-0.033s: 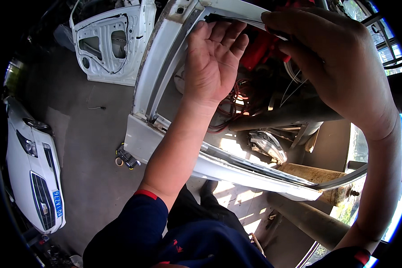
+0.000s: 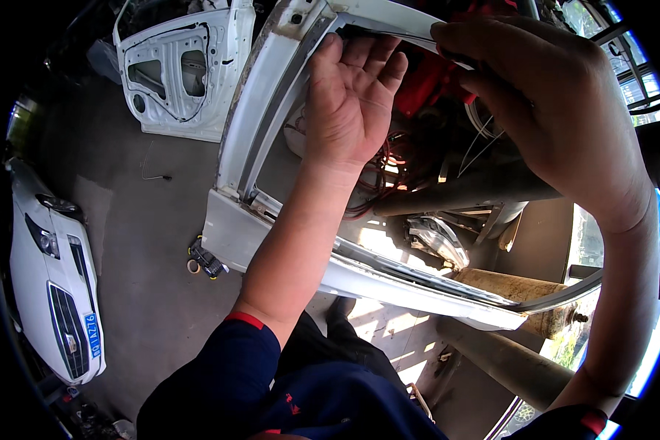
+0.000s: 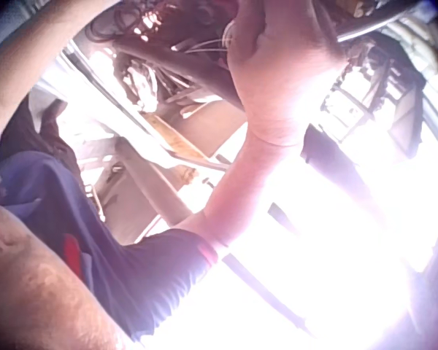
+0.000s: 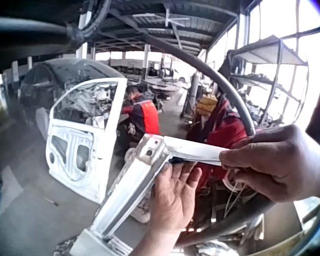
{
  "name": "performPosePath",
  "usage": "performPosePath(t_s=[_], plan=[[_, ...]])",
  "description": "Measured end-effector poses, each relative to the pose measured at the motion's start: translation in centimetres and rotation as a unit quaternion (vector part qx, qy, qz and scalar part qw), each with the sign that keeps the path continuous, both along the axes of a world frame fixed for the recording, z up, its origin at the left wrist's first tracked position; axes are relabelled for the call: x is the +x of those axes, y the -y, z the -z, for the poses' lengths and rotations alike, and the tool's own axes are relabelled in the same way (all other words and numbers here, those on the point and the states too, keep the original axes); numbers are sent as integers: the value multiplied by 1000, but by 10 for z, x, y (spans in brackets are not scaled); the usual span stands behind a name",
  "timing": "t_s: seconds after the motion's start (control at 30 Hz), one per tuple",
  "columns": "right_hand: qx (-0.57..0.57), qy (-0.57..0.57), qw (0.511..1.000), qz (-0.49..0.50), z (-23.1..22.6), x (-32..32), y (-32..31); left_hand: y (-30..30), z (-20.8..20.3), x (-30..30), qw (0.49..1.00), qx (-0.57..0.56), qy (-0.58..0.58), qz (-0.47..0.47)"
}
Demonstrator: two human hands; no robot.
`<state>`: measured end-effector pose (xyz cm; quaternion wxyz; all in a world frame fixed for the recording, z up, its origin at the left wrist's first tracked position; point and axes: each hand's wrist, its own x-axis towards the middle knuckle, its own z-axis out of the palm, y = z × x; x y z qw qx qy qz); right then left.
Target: The person removes a black rubber weatherstrip from a detached white car door frame using a screwdriver. They then walk to a white car in the garage and install the weatherstrip along the window frame of the open door, securing it with a screwdriver.
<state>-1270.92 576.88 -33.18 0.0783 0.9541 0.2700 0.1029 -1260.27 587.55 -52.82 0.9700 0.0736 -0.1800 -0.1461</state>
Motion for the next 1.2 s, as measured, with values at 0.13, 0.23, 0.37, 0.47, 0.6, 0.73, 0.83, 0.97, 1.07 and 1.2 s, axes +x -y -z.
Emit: performPosePath(t_s=[0.13, 0.23, 0.37, 0.47, 0.6, 0.73, 0.83, 0.97, 1.07, 1.2], plan=[[-5, -17, 1000, -1, -2, 0, 2, 11, -1, 1, 998, 0, 7, -65], [-6, -18, 1000, -7, -6, 1, 4, 17, 2, 18, 995, -4, 37, -96], [-31, -2, 999, -19, -3, 2, 2, 18, 15, 25, 987, 9, 79, -137], [-14, 32, 999, -17, 5, -2, -1, 18, 17, 27, 985, 7, 106, -137], [-8, 109, 993, -40, 16, -14, -11, 20, 18, 26, 982, 7, 111, -154], [-32, 115, 992, -34, 19, -13, -17, 21, 14, 23, 983, -2, 101, -155], [-41, 108, 993, -26, 20, -7, -21, 23, 17, 24, 984, -7, 102, -145], [-71, 106, 991, -33, 11, -5, -25, 24, 17, 23, 985, -16, 98, -138], [-121, 94, 988, -33, 1, -5, -36, 24, 15, 21, 985, -14, 93, -143], [-184, 74, 980, -5, -7, 4, -52, 22, 15, 23, 983, -25, 93, -155]])
